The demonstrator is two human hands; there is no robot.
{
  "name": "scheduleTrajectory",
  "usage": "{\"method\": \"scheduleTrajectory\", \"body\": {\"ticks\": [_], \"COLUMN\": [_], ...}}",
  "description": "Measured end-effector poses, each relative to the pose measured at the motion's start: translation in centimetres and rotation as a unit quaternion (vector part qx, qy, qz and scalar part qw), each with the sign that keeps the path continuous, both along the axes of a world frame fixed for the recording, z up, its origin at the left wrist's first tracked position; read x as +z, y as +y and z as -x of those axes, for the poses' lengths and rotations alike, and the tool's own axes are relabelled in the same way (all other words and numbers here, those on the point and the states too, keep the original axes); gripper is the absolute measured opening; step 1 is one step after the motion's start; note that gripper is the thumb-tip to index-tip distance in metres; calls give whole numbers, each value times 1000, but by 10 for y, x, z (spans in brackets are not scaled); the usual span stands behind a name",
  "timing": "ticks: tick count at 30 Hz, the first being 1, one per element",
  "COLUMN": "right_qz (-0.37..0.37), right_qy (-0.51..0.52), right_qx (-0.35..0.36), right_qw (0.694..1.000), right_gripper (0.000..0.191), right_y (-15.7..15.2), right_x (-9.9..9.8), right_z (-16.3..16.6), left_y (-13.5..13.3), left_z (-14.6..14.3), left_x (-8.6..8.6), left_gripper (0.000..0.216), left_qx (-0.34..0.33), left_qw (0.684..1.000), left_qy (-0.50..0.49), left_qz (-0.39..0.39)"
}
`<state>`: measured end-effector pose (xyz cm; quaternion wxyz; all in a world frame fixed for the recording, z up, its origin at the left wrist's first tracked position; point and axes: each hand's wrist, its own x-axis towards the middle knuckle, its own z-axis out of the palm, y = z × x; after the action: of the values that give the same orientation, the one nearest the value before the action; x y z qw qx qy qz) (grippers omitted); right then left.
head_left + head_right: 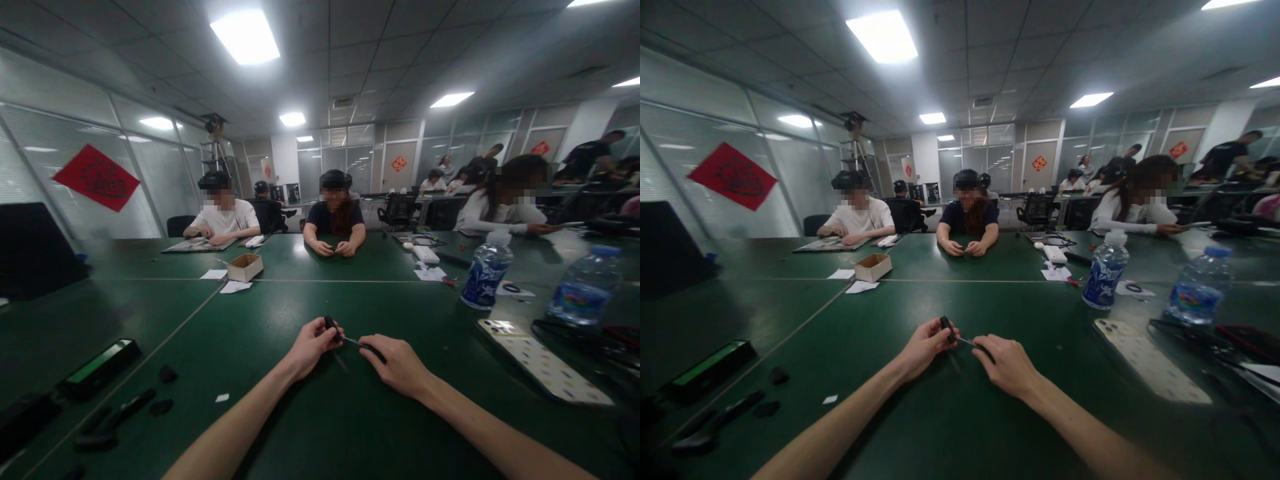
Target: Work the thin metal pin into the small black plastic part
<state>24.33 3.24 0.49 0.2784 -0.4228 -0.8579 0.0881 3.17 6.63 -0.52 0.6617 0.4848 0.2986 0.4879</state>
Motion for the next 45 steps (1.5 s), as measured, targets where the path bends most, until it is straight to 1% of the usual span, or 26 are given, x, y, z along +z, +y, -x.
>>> {"method": "scheduleTrajectory", "body": {"ticks": [6, 11, 16, 22, 25, 33, 39, 42, 43, 45], "right_qz": [18, 17, 10, -1, -7, -13, -22, -22, -19, -11], "right_qy": [7, 11, 40, 22, 10, -12, -2, 10, 19, 57], "right_qx": [4, 0, -22, -6, -4, 2, 12, 15, 11, -24], "right_qw": [1000, 1000, 999, 1000, 1000, 1000, 1000, 1000, 1000, 998], "right_gripper": [28, 29, 30, 30, 31, 30, 30, 29, 29, 30], "right_y": [0, 1, 2, 1, 0, 0, -1, 0, 1, 4], "right_x": [-1, -2, 0, 2, 2, 3, 0, -1, -1, -1], "right_z": [-1, -1, -1, 0, 1, 2, 1, 1, 0, -2], "left_y": [1, -1, -6, -5, -4, -5, -2, -3, -4, -9], "left_z": [1, 0, 0, -5, -5, -1, 0, 0, -1, -2], "left_x": [-1, 2, 6, 6, 5, 4, 1, 3, 6, 11], "left_gripper": [22, 22, 24, 31, 35, 31, 30, 29, 29, 28], "left_qx": [0, 1, -38, 27, 40, 0, -4, 2, -3, -39], "left_qw": [1000, 1000, 998, 1000, 999, 999, 998, 998, 998, 995], "left_qy": [14, 21, 36, 4, 6, 35, 54, 47, 48, 73], "left_qz": [0, -5, -20, -9, -4, -39, -43, -44, -45, -51]}}
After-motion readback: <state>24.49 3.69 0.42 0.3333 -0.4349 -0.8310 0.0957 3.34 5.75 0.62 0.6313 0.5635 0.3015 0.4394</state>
